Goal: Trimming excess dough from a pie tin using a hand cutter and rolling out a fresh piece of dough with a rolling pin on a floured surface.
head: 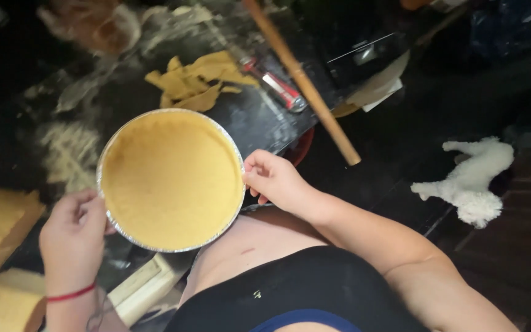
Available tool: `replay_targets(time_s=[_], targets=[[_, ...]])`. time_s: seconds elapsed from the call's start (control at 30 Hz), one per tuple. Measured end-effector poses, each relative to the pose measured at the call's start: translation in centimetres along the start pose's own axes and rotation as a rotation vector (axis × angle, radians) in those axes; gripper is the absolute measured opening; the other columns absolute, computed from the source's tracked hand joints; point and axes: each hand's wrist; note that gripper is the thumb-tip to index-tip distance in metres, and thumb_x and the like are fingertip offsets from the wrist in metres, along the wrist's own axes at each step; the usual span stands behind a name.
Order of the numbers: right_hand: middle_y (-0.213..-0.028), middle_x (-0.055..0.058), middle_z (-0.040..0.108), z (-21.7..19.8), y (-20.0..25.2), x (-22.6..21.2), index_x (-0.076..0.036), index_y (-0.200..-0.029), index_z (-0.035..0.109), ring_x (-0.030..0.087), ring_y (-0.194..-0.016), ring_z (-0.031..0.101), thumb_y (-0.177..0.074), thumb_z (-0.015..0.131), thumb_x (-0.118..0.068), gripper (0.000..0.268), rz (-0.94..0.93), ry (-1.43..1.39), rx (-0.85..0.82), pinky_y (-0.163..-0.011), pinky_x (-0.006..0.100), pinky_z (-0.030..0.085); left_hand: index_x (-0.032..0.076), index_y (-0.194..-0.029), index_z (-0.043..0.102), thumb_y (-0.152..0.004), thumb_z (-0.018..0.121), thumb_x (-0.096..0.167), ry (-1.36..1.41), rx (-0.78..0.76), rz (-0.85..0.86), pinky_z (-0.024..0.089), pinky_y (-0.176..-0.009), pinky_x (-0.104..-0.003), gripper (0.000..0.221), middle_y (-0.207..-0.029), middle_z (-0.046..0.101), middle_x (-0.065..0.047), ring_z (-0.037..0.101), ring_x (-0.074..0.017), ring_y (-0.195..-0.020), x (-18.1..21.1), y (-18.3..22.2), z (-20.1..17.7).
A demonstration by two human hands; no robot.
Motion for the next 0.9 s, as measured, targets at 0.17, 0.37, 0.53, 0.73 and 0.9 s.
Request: replay_targets(time_s=[0.17, 0.37, 0.53, 0.73, 0.9], targets=[[-0.068, 0.006, 0.062, -7.3, 0.3, 0.6, -0.01, -0.099, 0.066, 0.011, -0.061, 0.061, -0.099, 0.07, -0.008, 0.004, -0.097, -0.125, 0.053, -0.051, 0.025, 0.055, 0.002, -0.127, 0.075, -0.108, 0.067, 0.014, 0.092, 0.002, 0.063, 0.056, -0.07, -0.028, 0.024, -0.09, 0.07, -0.008, 0.063, -0.0146, -0.071, 7.9, 2.8, 4.4], [-0.07, 0.008, 0.066, -20.0, -0.4, 2.5, -0.008, -0.105, 0.067, 0.015, -0.061, 0.066, -0.097, 0.074, -0.012, 0.011, -0.206, -0.149, 0.158, -0.049, 0.027, 0.058, 0.013, -0.115, 0.079, -0.099, 0.065, 0.023, 0.011, -0.118, 0.196, 0.049, -0.067, -0.027, 0.024, -0.08, 0.067, 0.0, 0.063, -0.0104, -0.067, 17.8, 2.3, 13.1], [-0.07, 0.008, 0.064, -31.5, -3.0, 1.1, -0.01, -0.104, 0.069, 0.015, -0.063, 0.064, -0.094, 0.076, -0.017, 0.015, -0.136, -0.146, 0.258, -0.051, 0.026, 0.054, 0.01, -0.106, 0.073, -0.101, 0.066, 0.025, 0.089, -0.238, 0.295, 0.055, -0.057, -0.027, 0.017, -0.074, 0.065, -0.001, 0.065, -0.0134, -0.058, 24.2, -1.5, 23.1], [-0.072, 0.001, 0.061, -41.6, -9.3, 0.1, -0.015, -0.097, 0.066, 0.011, -0.064, 0.059, -0.103, 0.067, -0.013, 0.006, -0.059, -0.035, 0.295, -0.059, 0.025, 0.05, 0.012, -0.111, 0.071, -0.099, 0.053, 0.023, 0.035, -0.31, 0.285, 0.064, -0.062, -0.03, 0.024, -0.077, 0.073, -0.004, 0.074, -0.0168, -0.063, 29.6, -6.8, 34.4], [-0.082, 0.004, 0.066, -45.1, -13.4, -1.6, -0.012, -0.092, 0.062, 0.011, -0.066, 0.057, -0.101, 0.059, -0.01, 0.01, -0.086, 0.005, 0.274, -0.056, 0.026, 0.045, 0.011, -0.113, 0.072, -0.104, 0.054, 0.022, 0.136, -0.271, 0.199, 0.072, -0.062, -0.029, 0.022, -0.083, 0.071, -0.007, 0.073, -0.0182, -0.066, 31.3, -9.8, 40.0]])
Point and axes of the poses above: each hand's wrist, its own y-axis away from the middle knuckle, its own z-axis out of the palm, x = y × z
